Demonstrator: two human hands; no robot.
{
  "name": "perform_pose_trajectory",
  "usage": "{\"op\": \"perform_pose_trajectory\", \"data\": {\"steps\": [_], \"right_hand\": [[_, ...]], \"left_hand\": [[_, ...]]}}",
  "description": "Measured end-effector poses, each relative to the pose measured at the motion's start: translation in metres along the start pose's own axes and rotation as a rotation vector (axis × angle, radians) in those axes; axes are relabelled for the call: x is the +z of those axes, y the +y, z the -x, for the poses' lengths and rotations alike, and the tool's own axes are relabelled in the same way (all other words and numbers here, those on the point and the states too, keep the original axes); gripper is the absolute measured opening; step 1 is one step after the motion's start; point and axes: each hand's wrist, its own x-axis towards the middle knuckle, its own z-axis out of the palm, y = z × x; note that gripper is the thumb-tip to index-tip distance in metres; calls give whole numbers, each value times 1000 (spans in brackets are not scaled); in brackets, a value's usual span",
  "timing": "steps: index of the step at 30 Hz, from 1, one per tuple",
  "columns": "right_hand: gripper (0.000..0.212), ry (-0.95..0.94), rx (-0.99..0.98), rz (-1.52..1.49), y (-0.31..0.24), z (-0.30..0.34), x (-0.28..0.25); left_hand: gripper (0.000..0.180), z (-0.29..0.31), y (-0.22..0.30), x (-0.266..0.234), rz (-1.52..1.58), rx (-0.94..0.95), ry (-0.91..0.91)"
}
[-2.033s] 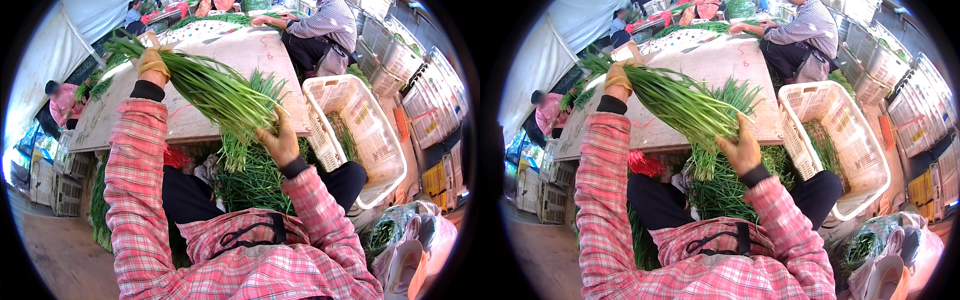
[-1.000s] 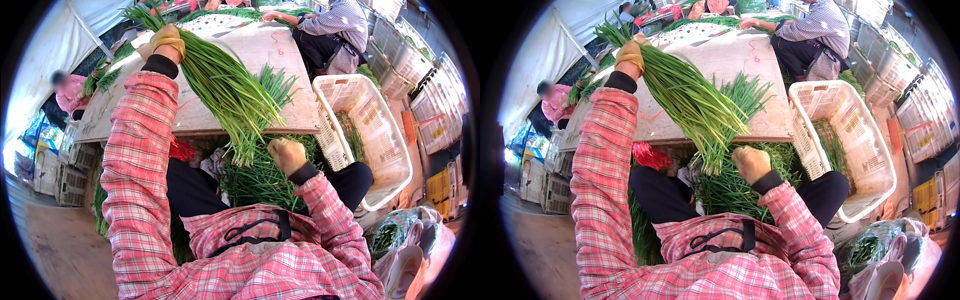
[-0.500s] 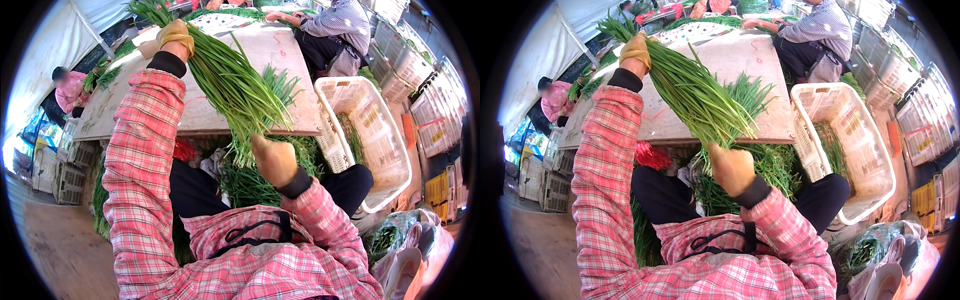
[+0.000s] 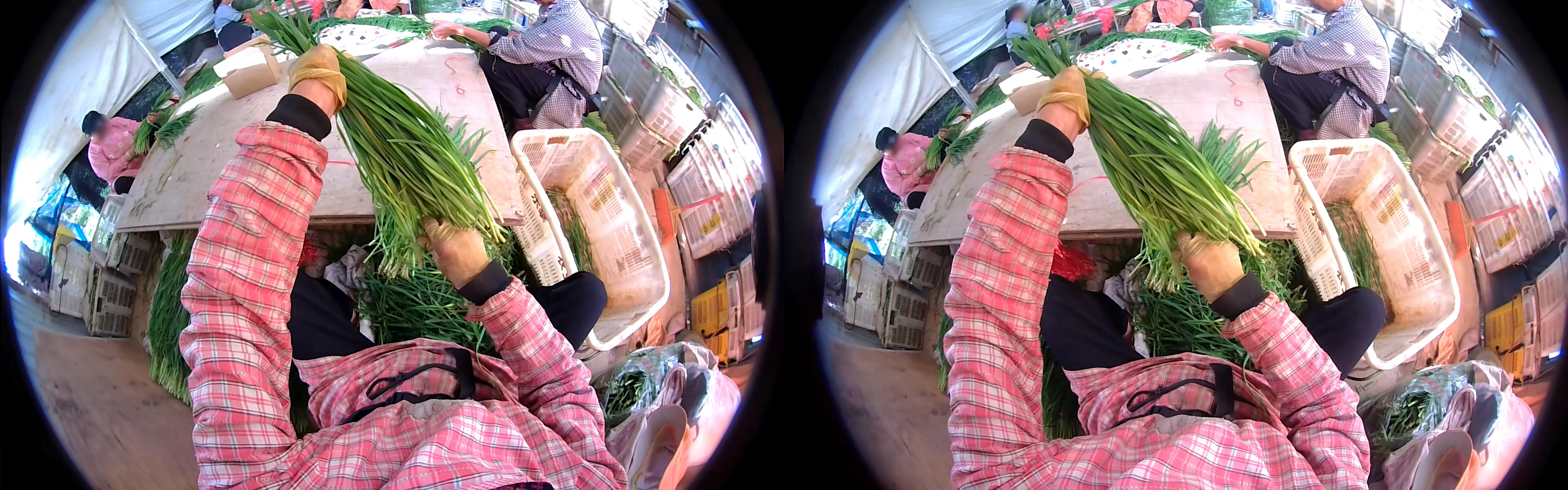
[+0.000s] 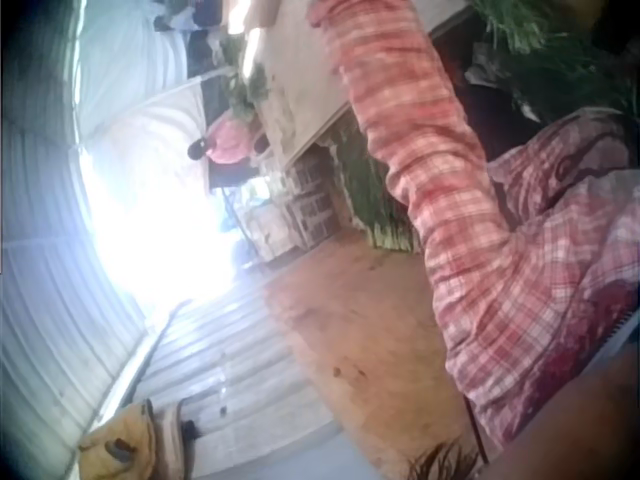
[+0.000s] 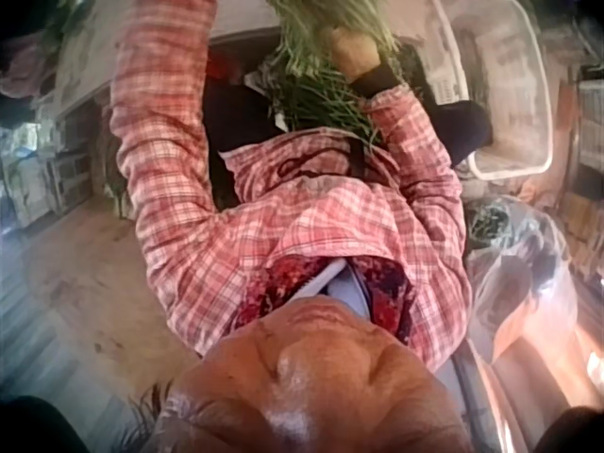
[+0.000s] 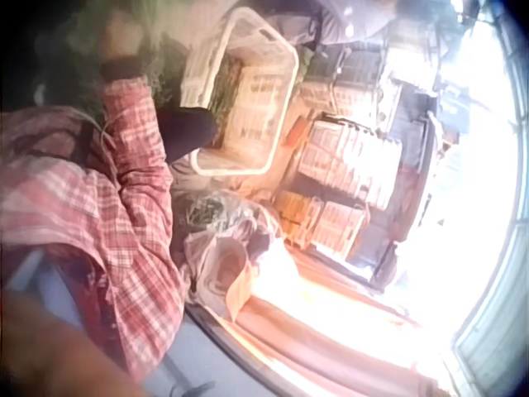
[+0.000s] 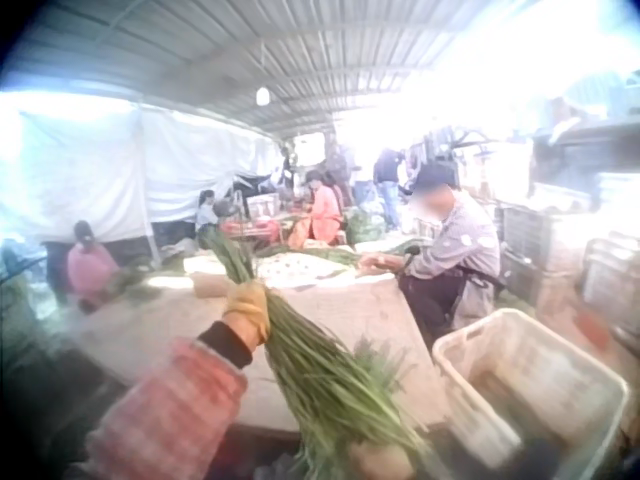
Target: The person picks up a bunch of green onions from a pile, aligns them, secures them with a red rubber band, and places the bundle aside.
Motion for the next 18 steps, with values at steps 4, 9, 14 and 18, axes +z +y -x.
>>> {"op": "perform_pose_trajectory", "data": {"steps": [4, 9, 14, 18], "right_hand": [[4, -297, 95, 49, 17, 41, -19], [12, -902, 80, 156, 23, 100, -2], [12, 53, 76, -175, -28, 2, -24], [32, 100, 239, 9, -14, -58, -20]], "left_hand": [[35, 22, 74, -45, -396, -52, -287], [24, 3, 22, -86, -515, -46, 64], [17, 45, 111, -109, -685, -180, -148], [18, 17, 92, -48, -412, -98, -64]]}}
